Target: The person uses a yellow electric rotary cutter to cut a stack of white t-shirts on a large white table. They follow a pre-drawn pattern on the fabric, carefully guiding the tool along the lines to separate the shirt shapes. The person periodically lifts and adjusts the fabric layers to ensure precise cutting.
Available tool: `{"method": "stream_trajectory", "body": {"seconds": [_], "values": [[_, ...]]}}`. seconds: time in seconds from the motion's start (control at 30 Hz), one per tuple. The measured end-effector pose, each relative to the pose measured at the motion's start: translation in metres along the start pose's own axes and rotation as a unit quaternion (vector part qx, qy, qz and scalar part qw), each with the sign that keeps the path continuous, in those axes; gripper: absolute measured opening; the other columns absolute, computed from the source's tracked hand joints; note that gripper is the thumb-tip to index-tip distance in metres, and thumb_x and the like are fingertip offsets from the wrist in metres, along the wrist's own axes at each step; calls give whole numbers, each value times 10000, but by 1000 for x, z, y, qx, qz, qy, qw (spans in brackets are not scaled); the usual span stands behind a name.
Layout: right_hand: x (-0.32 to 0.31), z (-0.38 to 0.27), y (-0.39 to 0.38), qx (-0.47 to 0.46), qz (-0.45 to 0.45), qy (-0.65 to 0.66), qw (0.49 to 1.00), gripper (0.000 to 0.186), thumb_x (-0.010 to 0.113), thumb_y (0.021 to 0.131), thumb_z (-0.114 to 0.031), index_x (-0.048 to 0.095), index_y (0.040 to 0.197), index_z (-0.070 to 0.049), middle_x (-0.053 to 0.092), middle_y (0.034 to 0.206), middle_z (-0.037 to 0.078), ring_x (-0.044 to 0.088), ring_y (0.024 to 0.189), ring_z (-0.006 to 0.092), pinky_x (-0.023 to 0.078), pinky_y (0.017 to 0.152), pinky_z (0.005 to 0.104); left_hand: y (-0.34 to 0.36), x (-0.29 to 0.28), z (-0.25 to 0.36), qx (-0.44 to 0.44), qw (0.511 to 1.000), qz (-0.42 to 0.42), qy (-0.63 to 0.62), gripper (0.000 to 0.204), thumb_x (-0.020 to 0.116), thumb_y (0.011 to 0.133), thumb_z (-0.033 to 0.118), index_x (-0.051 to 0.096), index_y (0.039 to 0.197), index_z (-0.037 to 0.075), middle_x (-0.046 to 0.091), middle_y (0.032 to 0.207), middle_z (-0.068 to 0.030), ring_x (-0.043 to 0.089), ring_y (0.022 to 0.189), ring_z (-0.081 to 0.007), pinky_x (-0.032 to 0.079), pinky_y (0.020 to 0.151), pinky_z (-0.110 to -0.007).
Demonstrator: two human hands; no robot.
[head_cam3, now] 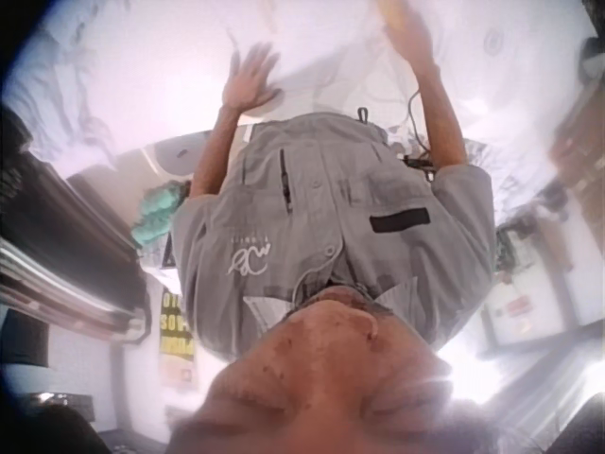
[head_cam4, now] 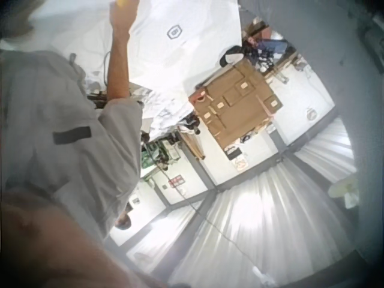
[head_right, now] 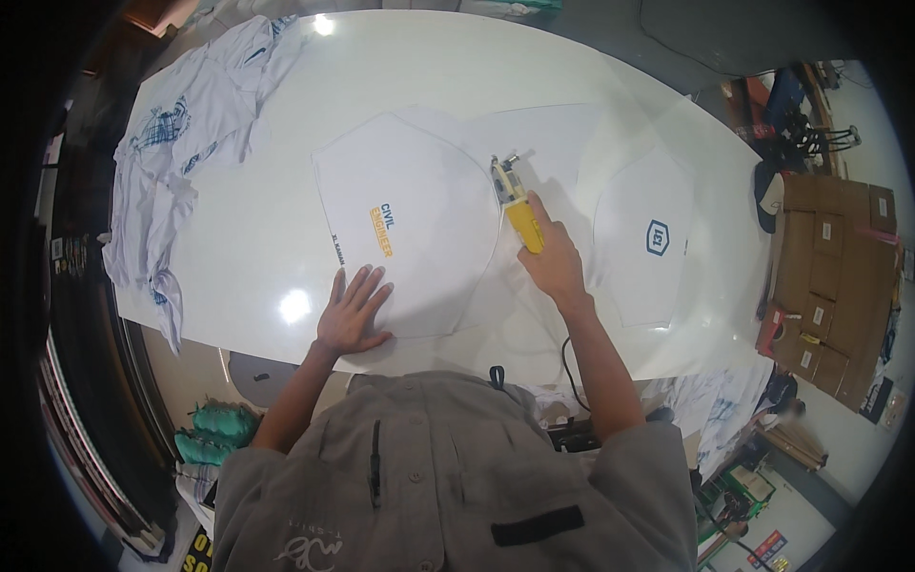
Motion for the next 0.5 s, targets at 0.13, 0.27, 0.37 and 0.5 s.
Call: {"method": "stream_trajectory", "body": {"seconds": [0.13, 0.27, 0.37, 0.5], "values": [[4, 11, -23, -7, 1, 20, 1000, 946, 686, 854, -144, 299, 1707, -274, 633, 1074, 213, 661, 1018, 419, 538, 933, 488, -2, 0, 1, 3, 1000, 13, 6, 904, 752, 864, 608, 451, 1612, 200, 293, 1751, -105, 228, 1632, -336, 129, 1307, -682], [11, 19, -46, -19, 14, 44, 999, 934, 681, 852, -150, 313, 1705, -258, 628, 1058, 210, 659, 986, 410, 539, 917, 482, -1, 0, 1, 3, 1000, 11, 0, 905, 752, 860, 615, 459, 1607, 196, 298, 1749, -106, 231, 1630, -337, 135, 1304, -687], [11, 16, -47, -9, 14, 35, 999, 926, 680, 851, -148, 329, 1700, -259, 628, 1048, 206, 663, 975, 405, 543, 907, 479, -2, 0, 0, 5, 1000, 11, -8, 913, 760, 856, 611, 456, 1609, 195, 296, 1751, -104, 232, 1630, -336, 138, 1301, -692], [9, 13, -35, -15, 18, 24, 999, 927, 683, 849, -139, 333, 1699, -262, 629, 1048, 198, 664, 965, 401, 545, 900, 476, -1, 1, -1, 6, 1000, 12, -13, 918, 768, 852, 608, 457, 1609, 192, 296, 1752, -99, 230, 1632, -331, 139, 1301, -694]]}}
Point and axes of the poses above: each hand's wrist, its own y-axis towards the middle knuckle, its own x-axis out of the palm, z = x × y, the point moved 8 cm from there along y, towards the middle knuckle
